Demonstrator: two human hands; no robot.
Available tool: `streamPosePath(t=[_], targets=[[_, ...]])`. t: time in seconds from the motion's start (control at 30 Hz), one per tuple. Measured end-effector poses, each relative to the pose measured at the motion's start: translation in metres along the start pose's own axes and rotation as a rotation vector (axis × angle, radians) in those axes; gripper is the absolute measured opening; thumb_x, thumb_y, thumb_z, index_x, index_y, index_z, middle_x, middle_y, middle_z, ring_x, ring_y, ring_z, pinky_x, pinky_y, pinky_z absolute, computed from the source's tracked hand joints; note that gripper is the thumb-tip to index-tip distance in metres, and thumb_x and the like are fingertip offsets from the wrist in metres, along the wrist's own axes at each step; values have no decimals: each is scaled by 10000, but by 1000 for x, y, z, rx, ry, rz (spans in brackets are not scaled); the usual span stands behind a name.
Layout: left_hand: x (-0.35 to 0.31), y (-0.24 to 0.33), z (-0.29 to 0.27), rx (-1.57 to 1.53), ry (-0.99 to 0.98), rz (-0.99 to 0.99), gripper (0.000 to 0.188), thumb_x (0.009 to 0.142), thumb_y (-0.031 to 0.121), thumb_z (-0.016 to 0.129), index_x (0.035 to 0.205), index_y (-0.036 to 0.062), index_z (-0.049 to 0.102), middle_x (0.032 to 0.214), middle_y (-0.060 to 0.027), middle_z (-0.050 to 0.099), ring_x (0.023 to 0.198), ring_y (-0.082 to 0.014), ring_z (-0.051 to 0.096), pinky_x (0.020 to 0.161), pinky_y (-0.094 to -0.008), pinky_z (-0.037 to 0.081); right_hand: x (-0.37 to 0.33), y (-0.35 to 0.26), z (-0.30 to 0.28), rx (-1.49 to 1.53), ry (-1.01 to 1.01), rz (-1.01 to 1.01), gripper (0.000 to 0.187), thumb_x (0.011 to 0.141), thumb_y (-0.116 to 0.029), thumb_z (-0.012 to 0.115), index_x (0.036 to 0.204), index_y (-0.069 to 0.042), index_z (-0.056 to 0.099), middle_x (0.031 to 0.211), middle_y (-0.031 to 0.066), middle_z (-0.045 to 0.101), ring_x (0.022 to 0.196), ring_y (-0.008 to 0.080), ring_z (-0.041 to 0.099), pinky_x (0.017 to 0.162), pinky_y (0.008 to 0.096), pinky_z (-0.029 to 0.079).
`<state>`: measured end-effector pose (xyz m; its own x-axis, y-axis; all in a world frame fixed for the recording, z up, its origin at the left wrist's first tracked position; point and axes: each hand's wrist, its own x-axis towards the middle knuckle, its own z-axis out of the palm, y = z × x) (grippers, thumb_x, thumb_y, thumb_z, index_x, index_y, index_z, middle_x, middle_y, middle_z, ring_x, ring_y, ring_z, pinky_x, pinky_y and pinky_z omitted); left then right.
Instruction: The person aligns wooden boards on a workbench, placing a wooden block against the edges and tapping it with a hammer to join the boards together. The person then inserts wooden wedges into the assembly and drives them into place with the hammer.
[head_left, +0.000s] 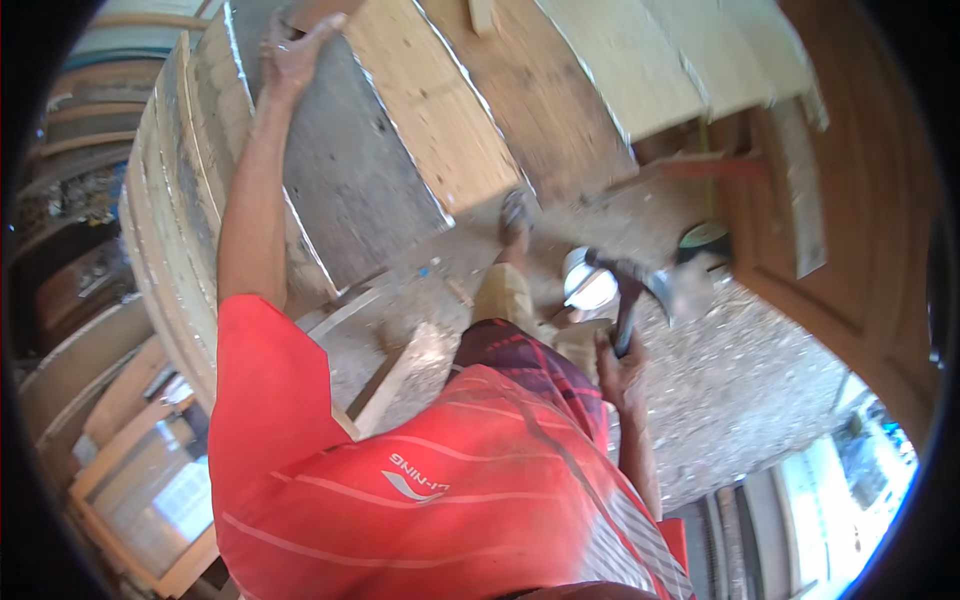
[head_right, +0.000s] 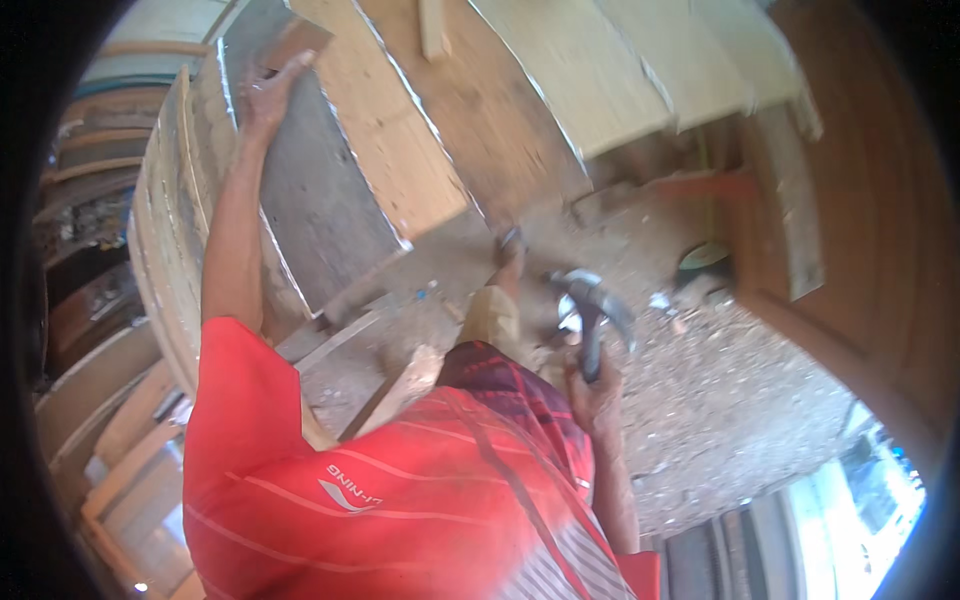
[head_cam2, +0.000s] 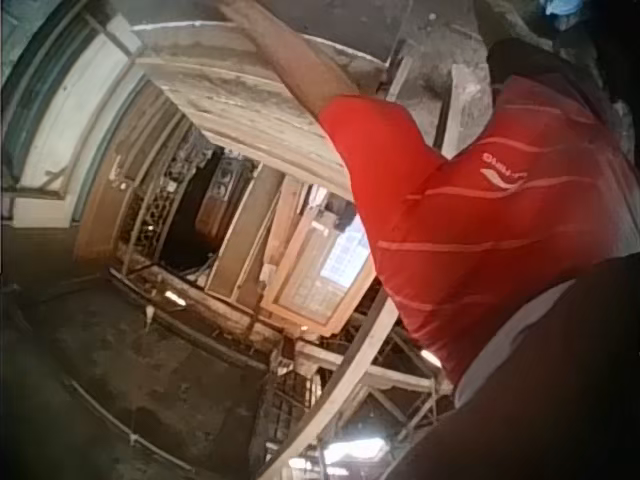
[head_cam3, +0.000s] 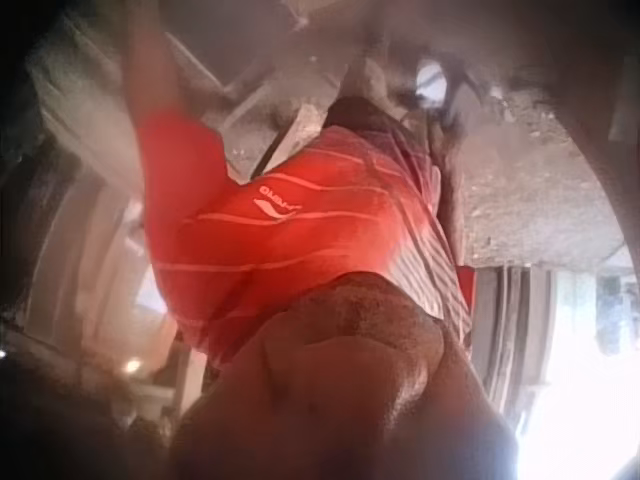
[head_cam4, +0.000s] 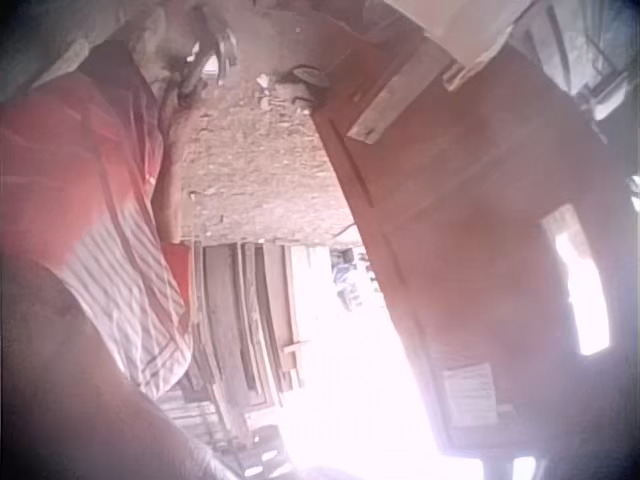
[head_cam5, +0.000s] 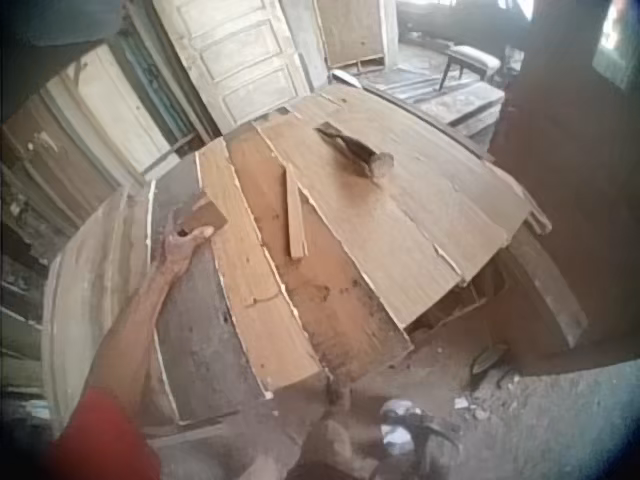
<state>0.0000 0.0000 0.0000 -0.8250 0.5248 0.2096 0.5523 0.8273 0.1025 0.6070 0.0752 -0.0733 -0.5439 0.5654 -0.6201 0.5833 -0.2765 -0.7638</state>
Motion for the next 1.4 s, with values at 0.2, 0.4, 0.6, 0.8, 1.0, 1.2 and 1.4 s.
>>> streamPosePath(t=[0.2,0.4,0.6,0.8,1.0,1.2,1.4], targets=[[-1,-17,25,-622,-78,-65,833,804,409,864,1417,-8,483,1257,-98,663,1123,-246,633,1007,-369,511,59,204,-24,-132,-16,402,425,927,-394,589,867,22,647,652,172,618,631,308,654,617,453,493],[-9,2,26,-868,-240,-60,517,925,282,763,1330,30,563,1223,-95,670,1084,-228,652,945,-347,551,101,343,-5,375,146,635,211,973,-296,642,924,-92,618,703,-28,530,537,60,464,499,235,393],[-12,16,24,-767,-286,-71,533,916,282,772,1337,40,551,1230,-92,664,1100,-231,645,960,-357,547,117,444,16,689,70,763,177,1005,-280,569,986,-106,595,687,-66,481,497,48,431,451,215,379],[-13,14,18,-745,-286,-82,551,907,281,781,1345,50,539,1238,-90,657,1115,-233,638,975,-366,543,124,439,16,665,96,743,270,1027,-291,539,1113,-49,624,738,-34,515,542,61,478,472,219,399],[-11,2,17,-759,-289,-90,569,898,280,790,1352,59,527,1246,-87,651,1130,-235,630,989,-376,539,126,452,20,623,185,796,347,1043,-343,503,1159,-42,630,733,-29,499,548,72,465,477,234,393],[-8,-11,23,-846,-290,-86,588,890,280,799,1360,69,515,1254,-84,644,1146,-237,623,1004,-385,534,127,460,26,570,203,785,276,1028,-337,510,1026,-92,637,680,-46,474,505,67,449,440,219,371],[-6,-25,30,-1016,-233,-22,608,881,279,807,1367,79,503,1261,-82,638,1161,-239,616,1019,-395,530,89,387,16,-381,127,409,531,1032,-416,440,1226,57,584,1054,251,595,950,376,572,838,425,437]])
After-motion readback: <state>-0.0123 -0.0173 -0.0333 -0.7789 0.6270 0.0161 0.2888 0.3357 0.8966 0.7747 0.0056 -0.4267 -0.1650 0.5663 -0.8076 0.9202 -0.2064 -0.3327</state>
